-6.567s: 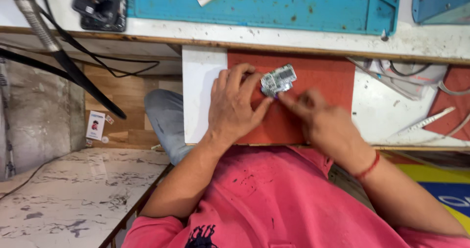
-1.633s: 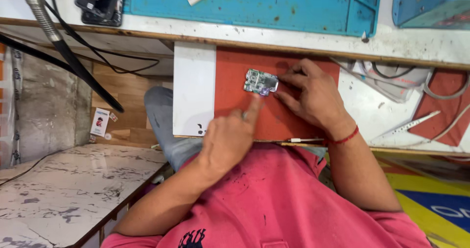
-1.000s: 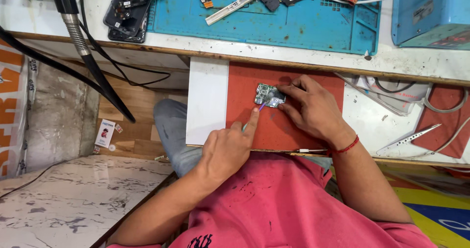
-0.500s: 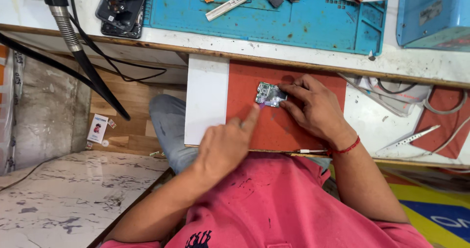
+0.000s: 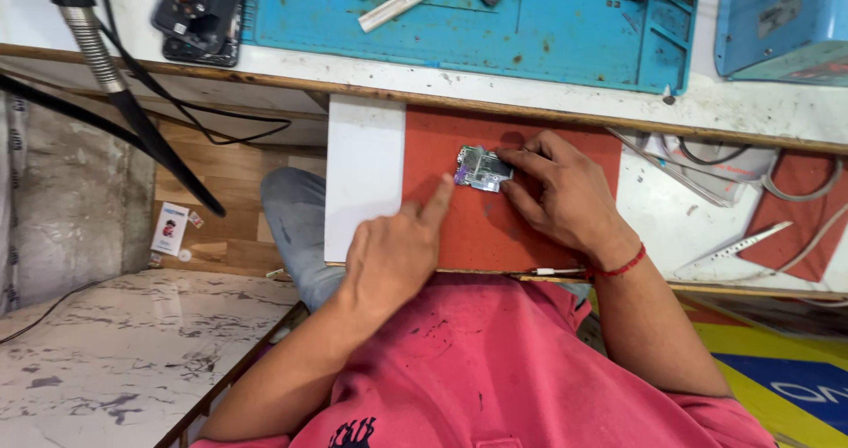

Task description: The person cleans a small green circuit board using a purple toothbrush. They scrub the surface of the board repeatedly with the bristles, holding the board steady with their left hand while brushing with their right. The person flips the board over to clean the other side and continues scrubbing various components.

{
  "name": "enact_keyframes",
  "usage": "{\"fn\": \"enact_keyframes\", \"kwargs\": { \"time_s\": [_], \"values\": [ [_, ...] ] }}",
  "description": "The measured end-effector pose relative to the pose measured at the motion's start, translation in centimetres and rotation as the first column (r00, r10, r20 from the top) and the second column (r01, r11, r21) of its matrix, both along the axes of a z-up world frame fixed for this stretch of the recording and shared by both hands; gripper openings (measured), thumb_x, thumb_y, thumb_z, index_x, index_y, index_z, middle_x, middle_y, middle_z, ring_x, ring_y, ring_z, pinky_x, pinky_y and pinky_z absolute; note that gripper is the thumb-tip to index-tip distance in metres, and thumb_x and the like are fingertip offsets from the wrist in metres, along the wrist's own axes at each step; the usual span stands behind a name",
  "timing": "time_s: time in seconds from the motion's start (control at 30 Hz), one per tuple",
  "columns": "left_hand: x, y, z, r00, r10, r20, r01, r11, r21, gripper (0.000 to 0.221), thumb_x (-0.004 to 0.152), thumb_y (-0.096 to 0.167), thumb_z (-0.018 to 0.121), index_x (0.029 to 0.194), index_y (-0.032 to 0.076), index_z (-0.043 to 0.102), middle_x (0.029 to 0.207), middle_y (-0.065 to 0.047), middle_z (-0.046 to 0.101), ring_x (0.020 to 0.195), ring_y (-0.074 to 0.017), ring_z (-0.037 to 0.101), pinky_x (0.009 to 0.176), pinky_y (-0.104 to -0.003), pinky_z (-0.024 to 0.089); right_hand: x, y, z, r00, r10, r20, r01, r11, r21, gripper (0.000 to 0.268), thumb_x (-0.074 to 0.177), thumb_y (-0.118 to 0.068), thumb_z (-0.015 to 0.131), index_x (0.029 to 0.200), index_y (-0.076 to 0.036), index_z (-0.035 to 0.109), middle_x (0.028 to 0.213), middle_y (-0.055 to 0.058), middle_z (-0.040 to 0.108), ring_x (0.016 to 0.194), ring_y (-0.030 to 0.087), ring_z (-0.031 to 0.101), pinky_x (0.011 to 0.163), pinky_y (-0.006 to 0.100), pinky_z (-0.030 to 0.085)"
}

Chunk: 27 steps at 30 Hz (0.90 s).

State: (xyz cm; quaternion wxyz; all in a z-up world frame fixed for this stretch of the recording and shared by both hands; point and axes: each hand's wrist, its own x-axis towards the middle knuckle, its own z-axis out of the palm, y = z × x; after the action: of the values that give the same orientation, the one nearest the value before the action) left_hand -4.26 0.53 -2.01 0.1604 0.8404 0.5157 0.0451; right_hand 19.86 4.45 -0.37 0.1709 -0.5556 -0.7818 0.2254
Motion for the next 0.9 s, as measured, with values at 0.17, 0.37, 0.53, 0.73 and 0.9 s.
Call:
{"fn": "enact_keyframes", "kwargs": {
  "time_s": [0.17,0.37,0.53,0.73,0.9],
  "values": [
    [0.2,0.0,0.0,0.992,-0.075,-0.103,0.072,0.997,-0.032,0.065,0.087,0.008,0.055,0.152,0.009,0.045,0.078,-0.014,0.067,0.050,-0.0289,0.068,0.043,-0.043,0.054,0.3,-0.2,-0.1,1.000,-0.001,-0.020,0.001,1.000,0.024,0.038,0.084,-0.016,0.078,0.121,-0.009,0.073,0.099,0.011,0.062,0.085,0.031,0.064,0.072,0.043,0.054],
    [0.6,0.5,1.5,0.990,-0.114,-0.079,0.116,0.993,0.021,0.067,0.085,0.009,0.056,0.151,0.006,0.048,0.074,-0.012,0.066,0.047,-0.0263,0.067,0.043,-0.042,0.054,0.5,-0.2,-0.5,0.997,-0.020,-0.069,0.021,1.000,0.019,0.039,0.084,-0.014,0.080,0.122,-0.008,0.073,0.100,0.012,0.062,0.084,0.030,0.064,0.073,0.042,0.054],
    [0.4,-0.3,0.9,0.999,0.003,-0.033,-0.001,0.999,0.050,0.064,0.086,0.008,0.057,0.150,0.006,0.051,0.074,-0.012,0.067,0.047,-0.0259,0.066,0.040,-0.040,0.053,0.7,-0.1,-1.0,0.996,0.001,-0.094,0.001,1.000,0.026,0.037,0.083,-0.014,0.081,0.119,-0.006,0.074,0.097,0.013,0.062,0.083,0.030,0.063,0.073,0.042,0.053],
    [0.0,-0.8,0.2,0.993,-0.047,-0.112,0.053,0.997,0.051,0.065,0.085,0.008,0.057,0.150,0.008,0.050,0.072,-0.012,0.067,0.045,-0.0259,0.066,0.038,-0.041,0.052,0.7,0.0,-1.3,0.996,0.023,-0.092,-0.020,0.999,0.033,0.038,0.084,-0.014,0.080,0.120,-0.005,0.074,0.098,0.014,0.062,0.084,0.031,0.063,0.073,0.042,0.053],
    [0.9,-0.9,0.7,0.993,-0.107,-0.058,0.109,0.994,0.024,0.065,0.085,0.011,0.058,0.149,0.010,0.050,0.070,-0.011,0.066,0.046,-0.0266,0.066,0.043,-0.045,0.054,1.0,0.2,-1.1,0.995,-0.047,-0.087,0.046,0.999,-0.008,0.039,0.081,-0.015,0.082,0.118,-0.006,0.075,0.091,0.014,0.060,0.080,0.031,0.061,0.071,0.043,0.052]
  ]
}}
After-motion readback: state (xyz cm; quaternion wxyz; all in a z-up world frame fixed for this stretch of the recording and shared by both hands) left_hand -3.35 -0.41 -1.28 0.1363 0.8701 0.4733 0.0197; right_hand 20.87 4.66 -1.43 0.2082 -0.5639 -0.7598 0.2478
